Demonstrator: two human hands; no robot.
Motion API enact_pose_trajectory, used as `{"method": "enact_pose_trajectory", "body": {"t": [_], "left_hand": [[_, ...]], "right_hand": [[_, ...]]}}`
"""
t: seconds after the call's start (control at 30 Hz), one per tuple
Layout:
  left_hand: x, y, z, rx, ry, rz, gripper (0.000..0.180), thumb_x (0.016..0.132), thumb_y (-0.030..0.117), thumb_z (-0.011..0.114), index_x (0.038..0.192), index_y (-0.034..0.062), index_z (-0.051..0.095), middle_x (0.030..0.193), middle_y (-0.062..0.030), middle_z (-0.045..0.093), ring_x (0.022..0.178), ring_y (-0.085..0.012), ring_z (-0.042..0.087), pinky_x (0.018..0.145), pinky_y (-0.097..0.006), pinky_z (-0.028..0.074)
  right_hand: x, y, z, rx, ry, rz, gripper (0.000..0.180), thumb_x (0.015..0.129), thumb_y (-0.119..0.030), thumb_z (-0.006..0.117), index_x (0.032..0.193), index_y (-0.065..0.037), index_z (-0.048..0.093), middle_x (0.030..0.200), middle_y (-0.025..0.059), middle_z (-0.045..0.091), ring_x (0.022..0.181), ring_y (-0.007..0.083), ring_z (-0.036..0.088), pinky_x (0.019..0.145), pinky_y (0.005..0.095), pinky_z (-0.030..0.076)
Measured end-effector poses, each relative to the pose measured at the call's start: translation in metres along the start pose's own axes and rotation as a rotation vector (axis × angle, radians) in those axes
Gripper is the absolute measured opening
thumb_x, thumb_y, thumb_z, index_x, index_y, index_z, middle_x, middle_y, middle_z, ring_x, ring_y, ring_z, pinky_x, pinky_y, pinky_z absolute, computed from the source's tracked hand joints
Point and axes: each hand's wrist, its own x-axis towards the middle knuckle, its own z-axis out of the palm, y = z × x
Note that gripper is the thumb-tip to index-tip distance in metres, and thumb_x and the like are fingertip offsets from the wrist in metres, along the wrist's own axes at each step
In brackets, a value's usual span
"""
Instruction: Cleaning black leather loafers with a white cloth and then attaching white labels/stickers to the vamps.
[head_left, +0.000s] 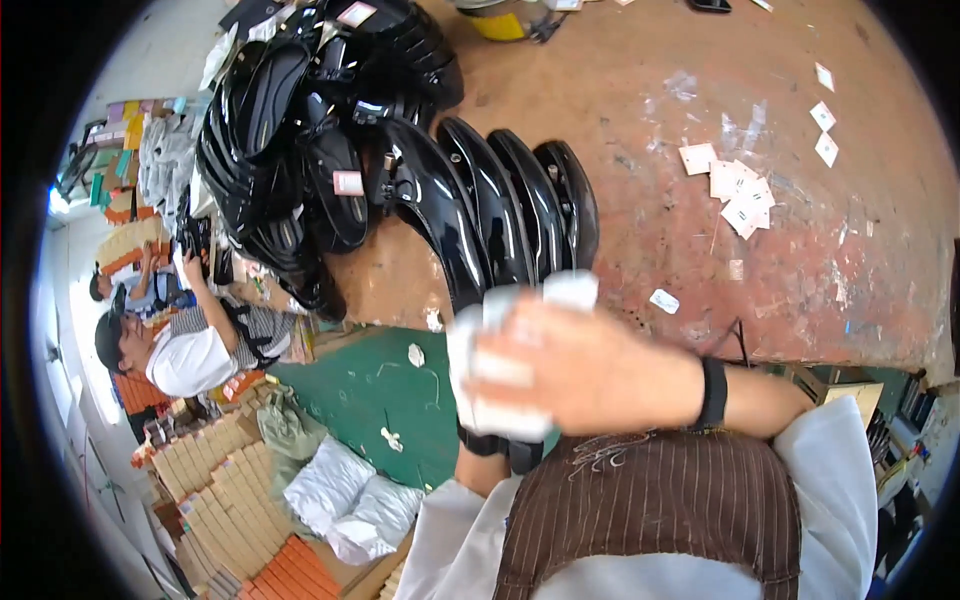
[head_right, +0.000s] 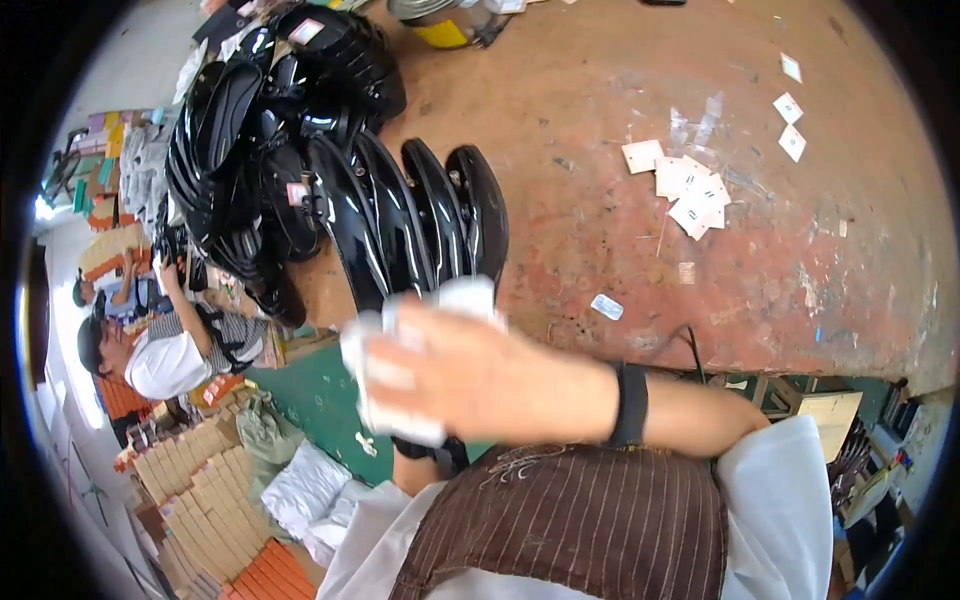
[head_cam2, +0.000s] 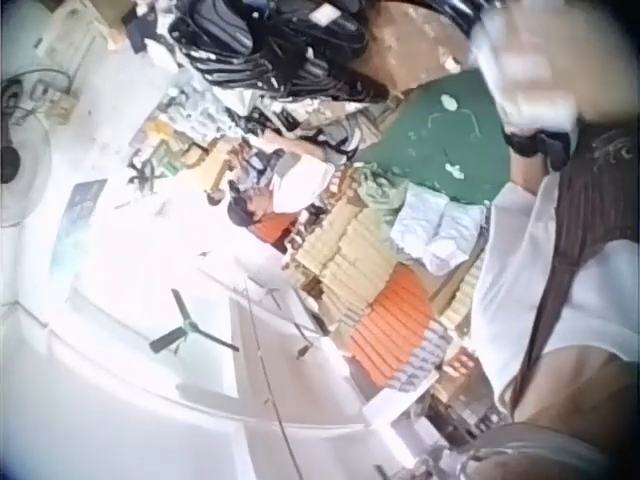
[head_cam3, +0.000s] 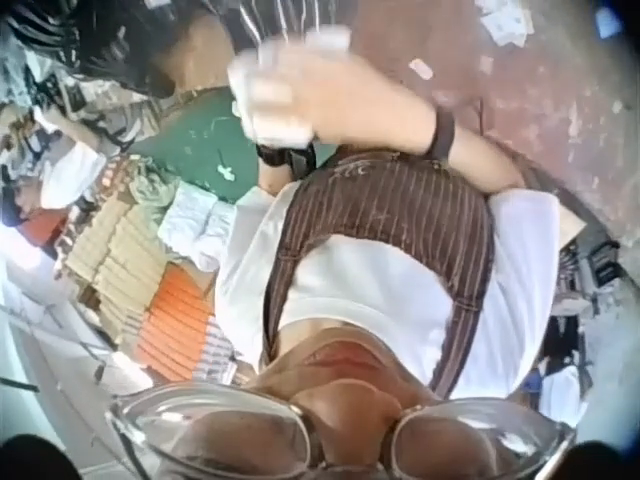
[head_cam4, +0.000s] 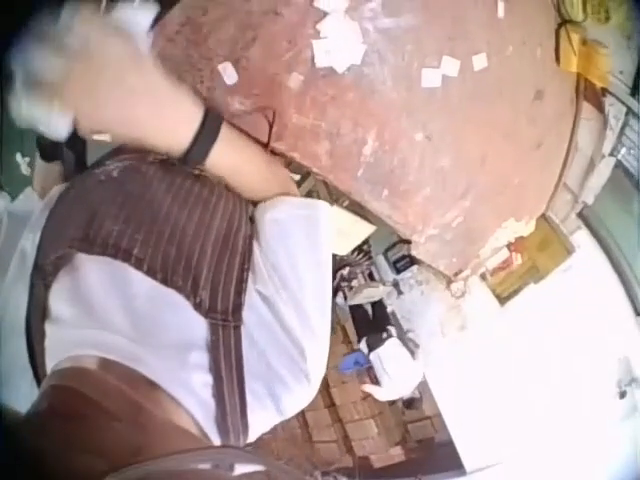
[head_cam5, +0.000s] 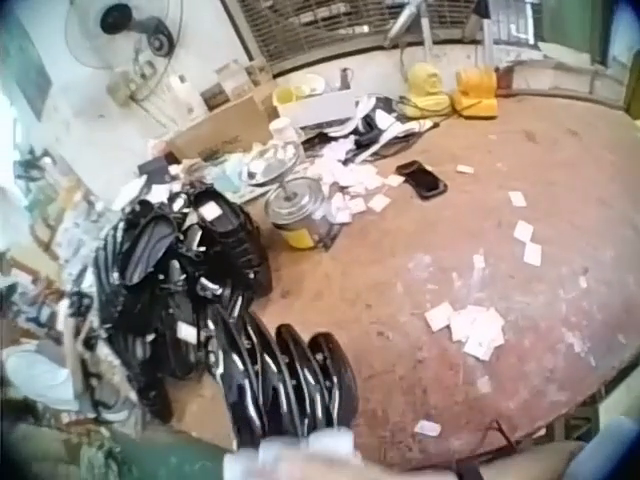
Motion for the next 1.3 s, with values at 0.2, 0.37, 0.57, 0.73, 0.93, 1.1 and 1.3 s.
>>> {"method": "enact_pose_trajectory", "body": {"t": [0.2, 0.37, 0.57, 0.73, 0.93, 1.1, 1.3], "left_hand": [[-0.02, 0.0, -0.015, -0.031, 0.03, -0.007, 0.047, 0.093, 0.022, 0.057, 0.132, -0.0042, 0.055, 0.119, -0.0164, 0.067, 0.104, -0.0262, 0.068, 0.096, -0.037, 0.053], [-0.016, -0.014, -0.016, -0.058, -0.004, -0.084, 0.047, 0.094, 0.022, 0.057, 0.132, -0.0041, 0.054, 0.12, -0.0165, 0.067, 0.105, -0.0261, 0.067, 0.097, -0.037, 0.053], [-0.027, -0.014, -0.03, -0.109, 0.06, -0.076, 0.047, 0.095, 0.023, 0.056, 0.133, -0.004, 0.054, 0.121, -0.0167, 0.066, 0.107, -0.0261, 0.067, 0.097, -0.037, 0.052], [-0.02, -0.009, -0.037, -0.122, 0.054, -0.076, 0.047, 0.096, 0.024, 0.055, 0.133, -0.0039, 0.053, 0.122, -0.0168, 0.065, 0.108, -0.026, 0.066, 0.098, -0.038, 0.052], [-0.011, -0.017, -0.036, -0.159, 0.016, -0.062, 0.047, 0.097, 0.024, 0.054, 0.134, -0.0038, 0.053, 0.124, -0.0169, 0.065, 0.11, -0.0259, 0.065, 0.098, -0.038, 0.052], [0.005, -0.01, -0.039, -0.209, 0.003, -0.035, 0.047, 0.097, 0.025, 0.053, 0.134, -0.0037, 0.053, 0.125, -0.0171, 0.064, 0.111, -0.0259, 0.065, 0.099, -0.038, 0.052], [0.036, 0.0, -0.026, -0.271, -0.057, 0.011, 0.047, 0.098, 0.025, 0.052, 0.135, -0.0036, 0.052, 0.126, -0.0172, 0.064, 0.113, -0.0258, 0.064, 0.099, -0.038, 0.051]], "right_hand": [[0.009, -0.001, 0.001, -0.113, 0.168, -0.237, 0.032, 0.076, -0.019, 0.063, 0.106, -0.01, 0.067, 0.104, 0.0043, 0.059, 0.101, 0.0199, 0.055, 0.085, 0.0327, 0.052], [0.045, 0.14, -0.07, -0.386, 0.17, 0.058, 0.04, 0.07, 0.004, 0.066, 0.109, -0.006, 0.067, 0.105, 0.0118, 0.058, 0.105, 0.0352, 0.055, 0.087, 0.0435, 0.049], [0.02, 0.046, -0.046, -0.375, 0.375, 0.164, 0.043, 0.067, 0.001, 0.064, 0.109, -0.008, 0.067, 0.116, 0.0146, 0.059, 0.096, 0.0356, 0.058, 0.08, 0.042, 0.05], [-0.021, -0.028, 0.009, -0.113, 0.036, -0.044, 0.033, 0.071, -0.012, 0.065, 0.103, -0.011, 0.066, 0.105, 0.0085, 0.057, 0.086, 0.0219, 0.057, 0.073, 0.0345, 0.054], [0.014, 0.076, -0.031, -0.253, 0.191, 0.193, 0.037, 0.074, -0.001, 0.062, 0.11, -0.009, 0.062, 0.107, 0.0154, 0.056, 0.097, 0.036, 0.057, 0.081, 0.0452, 0.05], [0.023, 0.077, -0.037, -0.179, 0.168, 0.23, 0.049, 0.066, 0.006, 0.065, 0.113, -0.008, 0.063, 0.111, 0.016, 0.055, 0.1, 0.0375, 0.055, 0.079, 0.0466, 0.05], [-0.039, -0.001, -0.008, 0.522, -0.459, 0.2, 0.057, 0.063, 0.0, 0.072, 0.118, -0.011, 0.065, 0.121, 0.0139, 0.057, 0.108, 0.0327, 0.059, 0.089, 0.0431, 0.052]]}}
